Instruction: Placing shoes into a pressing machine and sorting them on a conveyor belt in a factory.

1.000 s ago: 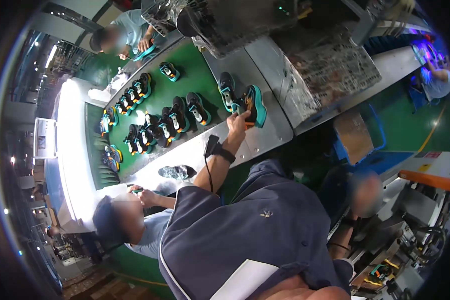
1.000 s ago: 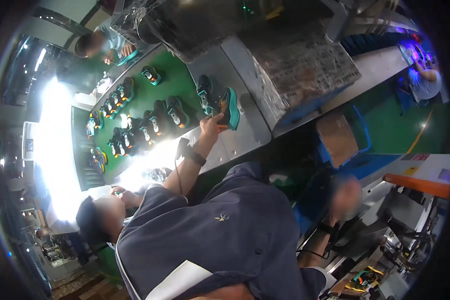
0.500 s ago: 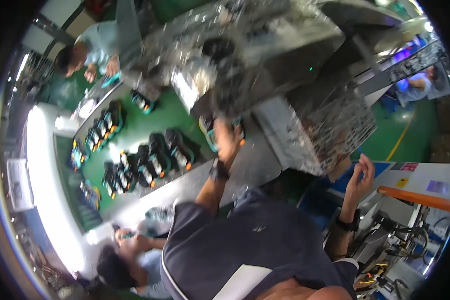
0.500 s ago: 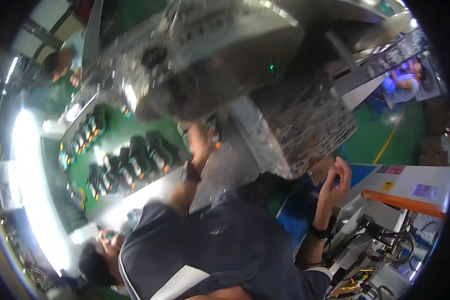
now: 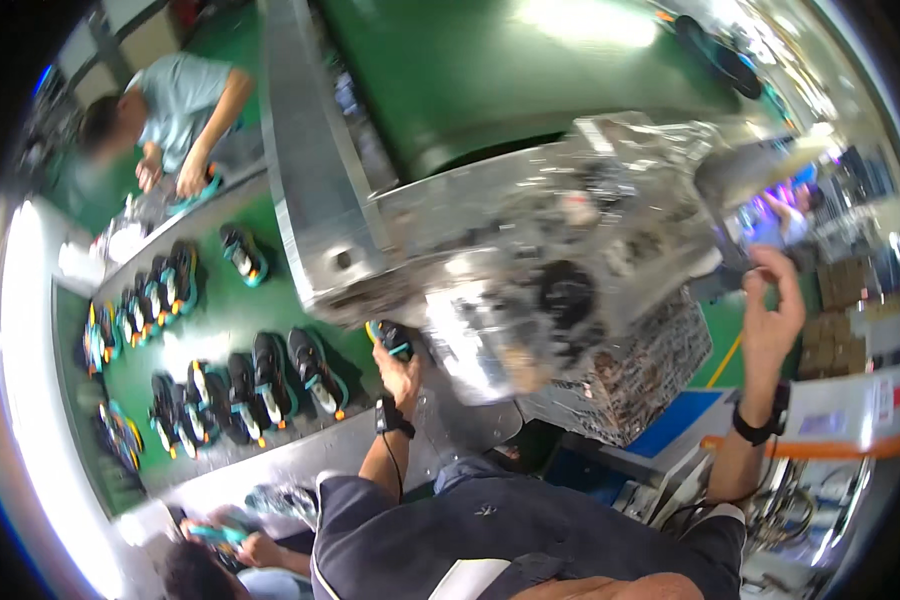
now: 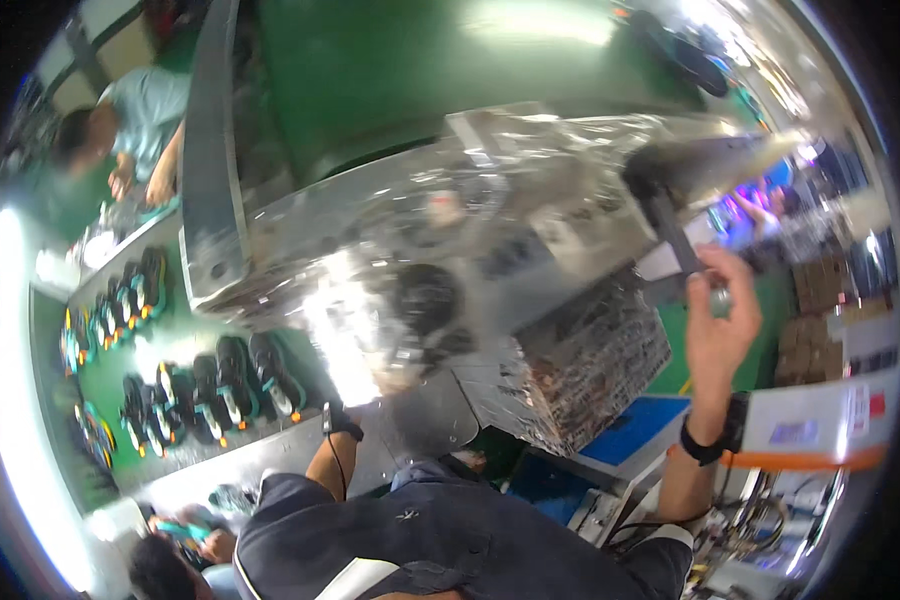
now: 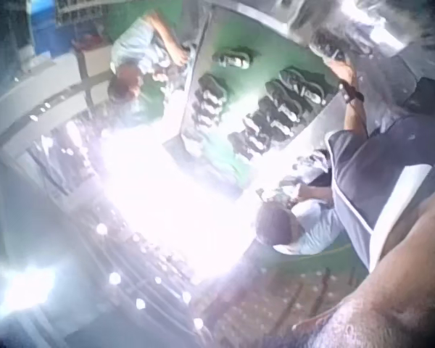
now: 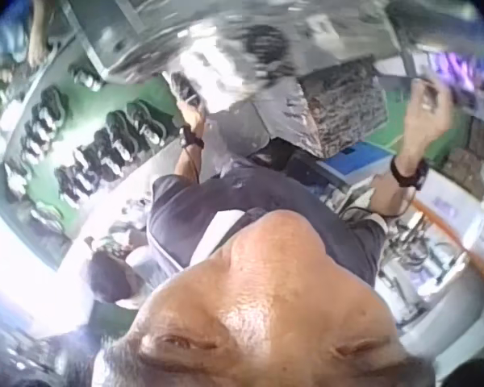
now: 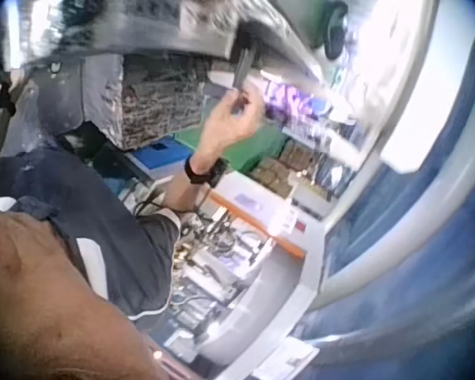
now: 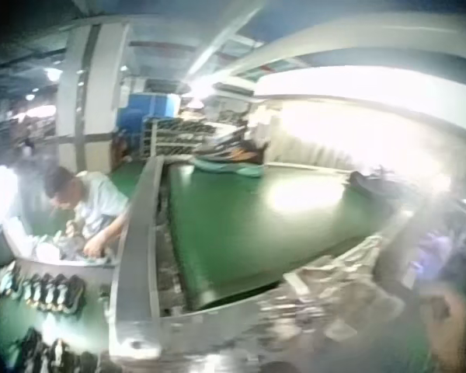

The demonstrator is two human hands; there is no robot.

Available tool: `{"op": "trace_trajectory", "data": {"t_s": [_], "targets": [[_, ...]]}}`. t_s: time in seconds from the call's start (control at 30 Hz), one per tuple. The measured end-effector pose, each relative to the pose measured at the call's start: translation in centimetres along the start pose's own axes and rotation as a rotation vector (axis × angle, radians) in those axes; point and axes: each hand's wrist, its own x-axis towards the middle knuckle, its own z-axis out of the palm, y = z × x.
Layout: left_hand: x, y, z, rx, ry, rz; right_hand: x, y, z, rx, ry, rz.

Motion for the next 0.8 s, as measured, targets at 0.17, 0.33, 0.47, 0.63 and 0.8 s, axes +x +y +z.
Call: {"op": "trace_trajectory", "data": {"t_s": [0.17,0.33,0.47,0.63,0.8], "targets": [[0.3,6.3,-4.3,-0.054,0.163,-0.286,6.0,-2.9,1.0,-0.017,-0.014,-0.04],[1.0,4.0,-10.3,0.076,0.366,-0.204,3.5,1.0,2.7,-0.001,0.017,0.133],[1.3,3.8,-10.1,0.256,0.353,-0.132,-0.1,7.8,1.2,0.081,-0.018,0.275],[1.5,-3.1,-10.3,0.033,0.348,-0.173,1.7,3.8,2.5,0.001,-0.017,0.162],[1.5,2.5,-8.5,0.271,0.313,-0.19,0.8,4.7,2.9,0.118,0.006,0.267]]}}
